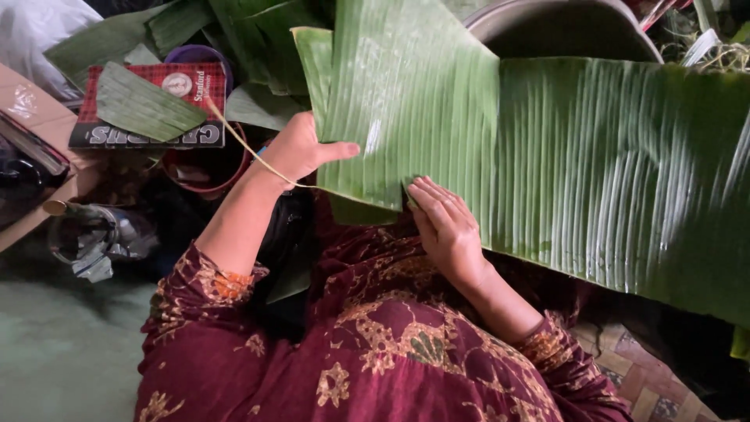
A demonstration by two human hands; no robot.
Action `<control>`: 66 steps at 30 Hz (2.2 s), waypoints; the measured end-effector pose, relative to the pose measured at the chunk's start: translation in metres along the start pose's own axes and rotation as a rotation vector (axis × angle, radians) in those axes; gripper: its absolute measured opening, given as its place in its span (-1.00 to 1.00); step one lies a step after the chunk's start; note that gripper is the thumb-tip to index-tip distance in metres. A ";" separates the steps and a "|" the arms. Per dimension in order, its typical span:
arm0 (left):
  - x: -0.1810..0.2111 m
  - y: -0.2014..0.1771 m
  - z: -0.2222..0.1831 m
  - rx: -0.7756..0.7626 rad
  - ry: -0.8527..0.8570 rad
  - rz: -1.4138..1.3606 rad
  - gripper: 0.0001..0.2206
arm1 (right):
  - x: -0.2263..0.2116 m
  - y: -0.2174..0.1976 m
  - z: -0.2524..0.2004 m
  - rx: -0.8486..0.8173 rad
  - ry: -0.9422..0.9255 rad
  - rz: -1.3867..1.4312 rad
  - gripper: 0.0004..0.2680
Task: Tearing large banana leaves into smaller strips and stacking them for food preparation.
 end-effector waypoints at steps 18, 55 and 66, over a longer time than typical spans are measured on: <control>-0.056 -0.067 -0.010 0.235 -0.274 -0.474 -0.65 | 0.003 -0.143 0.019 0.407 0.372 0.333 -0.88; 0.001 0.050 -0.012 0.359 -0.152 -0.245 -0.78 | 0.081 -0.008 -0.022 -0.280 -0.014 -0.556 -0.67; 0.061 0.034 -0.032 0.367 0.050 -0.380 -0.87 | 0.076 -0.025 -0.010 -0.272 0.131 -0.406 -0.79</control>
Point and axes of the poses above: each hand's wrist, its own z-axis towards the middle knuckle, its own y-axis out of the palm, x = y × z, the point moved 6 cm from there along z, towards the middle knuckle, and after that the axes turned 8 degrees about y, right-handed, at the moved point
